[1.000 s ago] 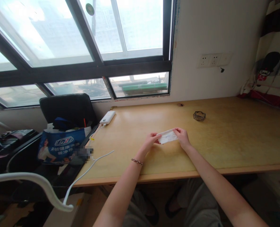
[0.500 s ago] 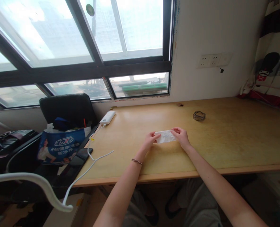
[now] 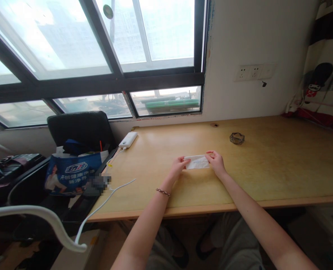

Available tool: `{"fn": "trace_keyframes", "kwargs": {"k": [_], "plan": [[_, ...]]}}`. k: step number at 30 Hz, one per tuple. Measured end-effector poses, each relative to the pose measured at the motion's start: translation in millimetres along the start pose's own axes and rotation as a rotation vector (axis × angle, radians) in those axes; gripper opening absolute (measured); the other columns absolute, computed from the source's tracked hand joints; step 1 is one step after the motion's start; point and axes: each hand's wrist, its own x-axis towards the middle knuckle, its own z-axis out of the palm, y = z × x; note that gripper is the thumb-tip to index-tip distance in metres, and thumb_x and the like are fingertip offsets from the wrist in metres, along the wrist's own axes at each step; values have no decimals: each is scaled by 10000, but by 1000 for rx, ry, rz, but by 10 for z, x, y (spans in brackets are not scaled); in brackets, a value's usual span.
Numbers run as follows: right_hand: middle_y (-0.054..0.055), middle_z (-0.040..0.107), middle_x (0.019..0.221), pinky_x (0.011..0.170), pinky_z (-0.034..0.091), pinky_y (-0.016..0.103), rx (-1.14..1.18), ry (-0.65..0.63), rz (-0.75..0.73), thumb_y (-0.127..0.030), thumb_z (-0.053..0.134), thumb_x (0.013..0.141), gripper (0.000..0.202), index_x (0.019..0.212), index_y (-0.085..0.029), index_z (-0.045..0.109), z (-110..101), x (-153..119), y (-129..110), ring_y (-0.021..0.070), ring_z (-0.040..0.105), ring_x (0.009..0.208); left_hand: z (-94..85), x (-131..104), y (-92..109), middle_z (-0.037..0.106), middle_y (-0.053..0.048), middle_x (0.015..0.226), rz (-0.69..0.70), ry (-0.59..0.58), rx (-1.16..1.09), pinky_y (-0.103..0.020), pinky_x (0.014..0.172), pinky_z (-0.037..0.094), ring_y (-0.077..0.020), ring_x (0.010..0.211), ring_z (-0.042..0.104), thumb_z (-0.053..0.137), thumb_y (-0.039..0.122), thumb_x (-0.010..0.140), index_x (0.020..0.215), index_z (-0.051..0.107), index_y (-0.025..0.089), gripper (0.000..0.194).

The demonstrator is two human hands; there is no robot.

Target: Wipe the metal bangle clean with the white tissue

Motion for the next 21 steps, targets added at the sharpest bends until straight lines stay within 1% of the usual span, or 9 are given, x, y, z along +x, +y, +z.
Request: {"fn": "trace_keyframes", "kwargs": {"k": [3,6,12,17,21], "plan": [[16,632,638,521,462,262,51,-30,51,-397,600,630,328,859,-175,524,6,8,18,166,588,577,0,-7,7,620,-35,658,4,4,-6,-210,511,417,-102,531,544,695,361,550,755,606,106,339],[15,626,655,542,464,261,23,-40,41,-374,630,601,368,887,-168,521,7,14,29,163,589,600,-5,-1,6,618,-40,661,-3,14,2,-207,504,419,-102,530,544,698,350,549,759,599,99,342],[15,623,649,579,454,260,-73,9,1,-337,614,605,334,876,-164,523,-5,22,35,155,583,611,-7,21,-9,596,-24,628,-27,11,0,-212,498,432,-108,534,544,706,336,531,729,575,105,331],[-2,613,607,561,444,259,-102,21,3,-312,602,594,321,865,-168,507,-1,22,22,154,574,577,-2,25,-11,549,12,546,-21,11,22,-186,446,400,-82,472,504,702,329,526,650,541,118,292],[-2,611,603,546,435,258,-144,57,7,-300,598,587,316,858,-175,495,-4,28,36,160,571,573,5,23,-13,538,18,522,-15,3,25,-178,433,390,-75,453,494,700,332,528,623,529,122,287]]}}
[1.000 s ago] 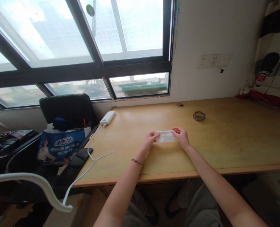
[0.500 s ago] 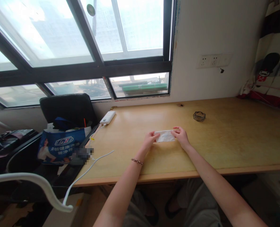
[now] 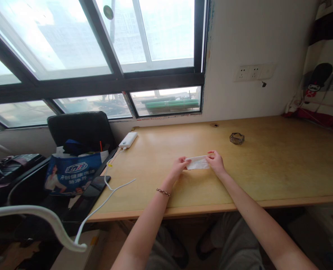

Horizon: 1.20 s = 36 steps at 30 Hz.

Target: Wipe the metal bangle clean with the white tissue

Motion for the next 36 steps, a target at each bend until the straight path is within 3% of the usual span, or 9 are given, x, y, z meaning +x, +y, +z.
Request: {"fn": "trace_keyframes", "kwargs": {"k": [4,9,13,21,26,28,31,34,36], "plan": [[4,611,621,534,441,262,87,-25,38,-337,593,607,321,867,-184,482,4,12,25,161,569,568,-11,7,-14,572,-3,570,1,-5,-11,-185,449,414,-88,483,522,696,328,544,672,556,115,285],[0,616,703,523,447,251,322,-184,159,-352,633,592,388,901,-201,452,22,1,27,150,579,594,-40,21,-39,626,-53,694,3,19,-36,-222,510,465,-123,567,572,688,344,570,790,587,101,343],[5,611,747,549,443,246,301,-183,123,-338,660,570,426,920,-192,468,21,-4,26,142,577,615,-46,24,-54,621,-51,663,-8,25,-11,-237,511,480,-125,549,575,638,382,627,779,589,101,324],[20,585,705,613,442,292,-180,10,16,-315,594,622,282,853,-177,512,-78,101,131,166,557,647,-46,-26,5,626,-74,629,-9,108,40,-246,518,476,-136,535,593,557,417,690,698,552,111,306],[114,563,932,811,384,381,-603,122,-340,-221,482,726,239,947,-145,532,-96,20,63,235,503,885,-1,-104,20,644,-87,718,332,248,500,-319,692,473,-172,684,603,482,371,759,733,594,149,249],[122,556,972,847,365,377,-677,25,-462,-179,406,774,247,979,-145,539,-47,-72,1,239,474,941,58,-149,20,630,-93,944,524,184,686,-357,866,402,-197,926,561,480,312,772,866,614,187,206],[108,551,1034,880,359,347,-744,-230,-545,-144,349,801,283,993,-159,555,52,-215,-38,216,454,996,157,-210,11,544,-67,1147,690,-87,860,-363,993,282,-191,1128,433,464,243,783,1035,574,223,276],[119,517,1124,932,330,355,-791,-368,-582,-139,352,803,316,1065,-130,527,112,-292,16,211,419,1078,202,-243,-11,558,-67,1122,689,-276,954,-349,992,294,-182,1122,441,431,225,800,1031,583,219,276],[130,482,1185,960,307,377,-798,-413,-597,-164,350,813,342,1122,-116,489,115,-308,70,217,386,1132,192,-256,-24,569,-71,1100,661,-283,986,-343,984,304,-182,1116,446,417,227,810,1003,599,214,266]]}}
